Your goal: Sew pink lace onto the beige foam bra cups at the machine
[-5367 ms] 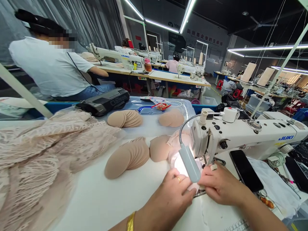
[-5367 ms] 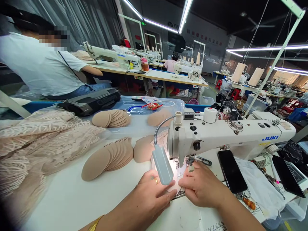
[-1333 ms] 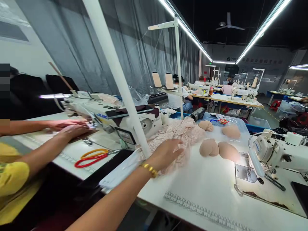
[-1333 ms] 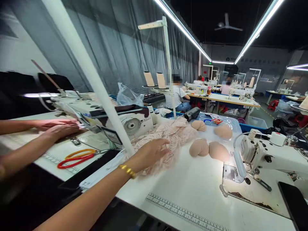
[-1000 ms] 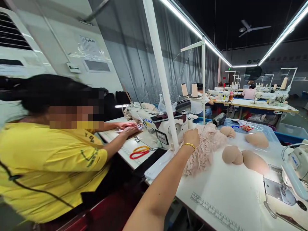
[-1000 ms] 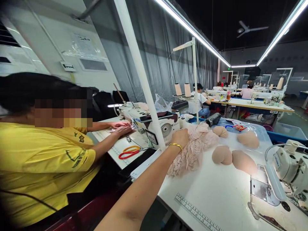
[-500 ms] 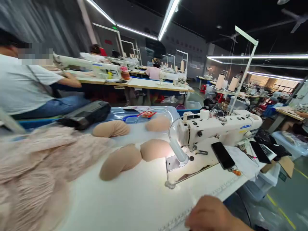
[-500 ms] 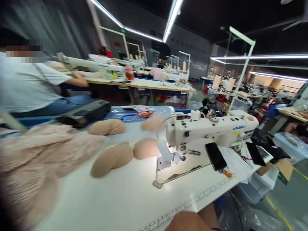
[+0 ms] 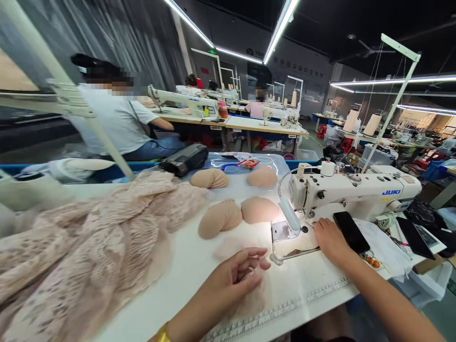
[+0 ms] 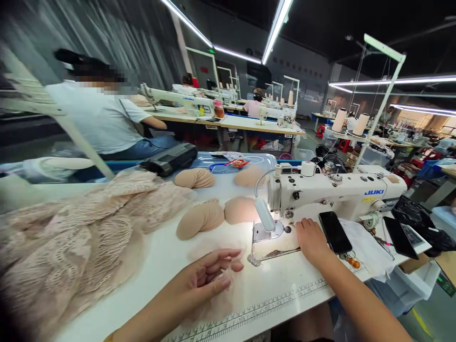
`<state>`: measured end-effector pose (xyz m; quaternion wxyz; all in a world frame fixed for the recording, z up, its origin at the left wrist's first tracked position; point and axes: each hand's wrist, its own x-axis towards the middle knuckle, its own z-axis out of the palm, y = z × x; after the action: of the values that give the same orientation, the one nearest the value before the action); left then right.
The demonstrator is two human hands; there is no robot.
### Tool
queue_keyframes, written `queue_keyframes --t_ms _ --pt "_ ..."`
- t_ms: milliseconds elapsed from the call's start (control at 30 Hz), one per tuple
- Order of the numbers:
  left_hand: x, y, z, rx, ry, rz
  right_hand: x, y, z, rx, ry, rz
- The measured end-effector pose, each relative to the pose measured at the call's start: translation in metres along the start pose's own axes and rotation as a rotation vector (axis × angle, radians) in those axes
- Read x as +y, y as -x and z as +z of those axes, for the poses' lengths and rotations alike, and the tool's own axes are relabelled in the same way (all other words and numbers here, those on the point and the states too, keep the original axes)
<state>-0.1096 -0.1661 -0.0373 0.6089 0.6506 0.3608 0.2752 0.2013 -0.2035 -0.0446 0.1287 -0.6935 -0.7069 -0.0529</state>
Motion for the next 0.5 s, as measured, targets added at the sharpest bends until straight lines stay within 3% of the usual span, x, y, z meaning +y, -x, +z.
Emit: queue_keyframes --t_ms 133,233,400,500 --pt "0.008 0.002 0.003 -0.064 0.047 -0.041 -0.029 0.030 -0.009 -0.023 -0.114 -0.076" --pt "0.014 0.003 0.001 -0.128 0.126 -0.059 -0.055 0.047 -0.016 0.053 -0.239 -0.268" --pt "0.009 -0.002 0.011 -0.139 0.141 -0.034 -0.091 0.039 -0.003 0.334 -0.005 -0.408" --pt "0.008 0.000 0.014 -0.144 0.079 -0.041 -0.102 0.034 0.003 0.363 0.043 -0.438"
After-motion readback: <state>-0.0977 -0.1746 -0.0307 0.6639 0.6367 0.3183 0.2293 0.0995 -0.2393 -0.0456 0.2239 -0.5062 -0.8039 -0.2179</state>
